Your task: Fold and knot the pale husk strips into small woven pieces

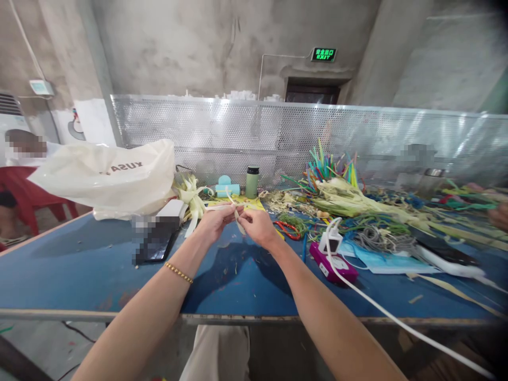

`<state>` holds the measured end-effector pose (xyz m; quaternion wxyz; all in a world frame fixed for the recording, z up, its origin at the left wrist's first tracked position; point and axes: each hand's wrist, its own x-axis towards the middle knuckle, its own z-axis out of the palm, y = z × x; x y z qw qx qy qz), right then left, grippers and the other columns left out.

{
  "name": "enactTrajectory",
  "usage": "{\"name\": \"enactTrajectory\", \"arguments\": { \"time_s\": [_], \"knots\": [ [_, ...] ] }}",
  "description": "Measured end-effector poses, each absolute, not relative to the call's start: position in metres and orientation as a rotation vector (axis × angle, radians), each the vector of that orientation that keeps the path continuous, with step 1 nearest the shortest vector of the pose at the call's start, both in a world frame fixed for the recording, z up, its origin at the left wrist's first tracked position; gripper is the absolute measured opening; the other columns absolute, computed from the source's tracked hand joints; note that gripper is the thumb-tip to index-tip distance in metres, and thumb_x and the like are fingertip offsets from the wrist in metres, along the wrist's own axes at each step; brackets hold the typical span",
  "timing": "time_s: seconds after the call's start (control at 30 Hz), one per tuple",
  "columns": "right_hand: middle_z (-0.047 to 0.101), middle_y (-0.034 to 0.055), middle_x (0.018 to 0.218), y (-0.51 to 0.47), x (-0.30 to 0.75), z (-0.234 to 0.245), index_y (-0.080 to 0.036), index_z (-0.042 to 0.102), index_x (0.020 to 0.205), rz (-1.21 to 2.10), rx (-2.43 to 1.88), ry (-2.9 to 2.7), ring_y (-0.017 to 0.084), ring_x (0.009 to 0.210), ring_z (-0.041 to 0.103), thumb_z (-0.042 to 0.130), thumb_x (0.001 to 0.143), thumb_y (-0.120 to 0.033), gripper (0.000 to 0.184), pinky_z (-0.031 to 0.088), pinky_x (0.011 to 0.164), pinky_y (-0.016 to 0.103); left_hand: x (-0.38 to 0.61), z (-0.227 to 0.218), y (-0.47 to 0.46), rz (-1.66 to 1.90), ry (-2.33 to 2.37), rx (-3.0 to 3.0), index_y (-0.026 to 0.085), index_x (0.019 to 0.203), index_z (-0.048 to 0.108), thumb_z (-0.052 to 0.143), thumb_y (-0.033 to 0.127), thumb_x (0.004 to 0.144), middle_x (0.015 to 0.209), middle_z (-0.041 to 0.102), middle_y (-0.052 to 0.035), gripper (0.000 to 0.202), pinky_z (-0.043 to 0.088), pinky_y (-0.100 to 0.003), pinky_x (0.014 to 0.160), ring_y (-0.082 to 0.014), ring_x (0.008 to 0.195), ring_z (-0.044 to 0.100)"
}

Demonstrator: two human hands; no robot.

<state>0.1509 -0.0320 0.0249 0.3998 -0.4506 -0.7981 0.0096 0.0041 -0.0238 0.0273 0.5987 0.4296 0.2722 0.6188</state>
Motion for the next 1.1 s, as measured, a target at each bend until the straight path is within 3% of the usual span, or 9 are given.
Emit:
{"name": "enactTrajectory", "arguments": {
  "time_s": [0.13, 0.23, 0.4, 0.53, 0.7, 1.1],
  "knots": [
    [0.063, 0.0029, 0.058, -0.034, 0.157, 0.034, -0.016, 0.066, 0.061, -0.013, -1.111, -1.884, 0.013, 0.056, 0.052, 0.054, 0.089, -0.036, 0.036, 0.033, 0.057, 0.024, 0.006, 0.030, -0.030, 1.512, 0.708, 1.218, 0.011, 0.076, 0.068, 0.075, 0.019, 0.065, 0.067, 0.070, -0.0062, 0.016, 0.053, -0.032, 0.069, -0.0178, 0.065, 0.066],
    [0.066, 0.0051, 0.064, -0.031, 0.163, 0.039, -0.016, 0.067, 0.068, -0.041, -1.160, -1.662, 0.014, 0.060, 0.055, 0.054, 0.087, -0.038, 0.031, 0.036, 0.059, 0.025, 0.009, 0.032, -0.035, 1.455, 0.759, 1.377, 0.011, 0.073, 0.068, 0.072, 0.018, 0.066, 0.064, 0.068, -0.0055, 0.010, 0.052, -0.032, 0.064, -0.0172, 0.060, 0.064],
    [0.068, 0.0044, 0.070, -0.025, 0.164, 0.038, -0.015, 0.065, 0.071, 0.580, -0.958, -1.619, 0.015, 0.064, 0.058, 0.065, 0.073, -0.040, 0.024, 0.044, 0.062, 0.026, 0.012, 0.030, -0.035, 1.319, 0.636, 1.545, 0.012, 0.064, 0.067, 0.069, 0.015, 0.065, 0.064, 0.063, -0.0040, 0.005, 0.047, -0.026, 0.058, -0.0131, 0.059, 0.058],
    [0.058, -0.0014, 0.057, -0.030, 0.161, 0.041, -0.015, 0.060, 0.067, 0.810, -0.923, -1.459, 0.010, 0.051, 0.047, 0.070, 0.064, -0.041, 0.028, 0.037, 0.051, 0.023, 0.012, 0.027, -0.032, 1.254, 0.573, 1.501, 0.010, 0.069, 0.069, 0.075, 0.019, 0.063, 0.067, 0.063, -0.0042, 0.013, 0.044, -0.026, 0.060, -0.0118, 0.062, 0.055],
    [0.052, -0.0032, 0.050, -0.032, 0.157, 0.040, -0.015, 0.059, 0.064, 0.765, -0.946, -1.436, 0.008, 0.046, 0.041, 0.067, 0.067, -0.040, 0.026, 0.031, 0.046, 0.023, 0.013, 0.028, -0.033, 1.330, 0.657, 1.435, 0.011, 0.067, 0.067, 0.078, 0.032, 0.065, 0.061, 0.061, -0.0025, 0.024, 0.041, -0.025, 0.057, -0.0100, 0.055, 0.052],
    [0.049, -0.0036, 0.044, -0.023, 0.152, 0.030, -0.017, 0.055, 0.055, 0.659, -1.038, -1.407, 0.010, 0.043, 0.041, 0.061, 0.068, -0.036, 0.024, 0.030, 0.045, 0.023, 0.020, 0.026, -0.032, 1.354, 0.688, 1.418, 0.011, 0.060, 0.064, 0.076, 0.025, 0.062, 0.056, 0.057, -0.0015, 0.018, 0.035, -0.024, 0.052, -0.0091, 0.052, 0.047]
  ]
}}
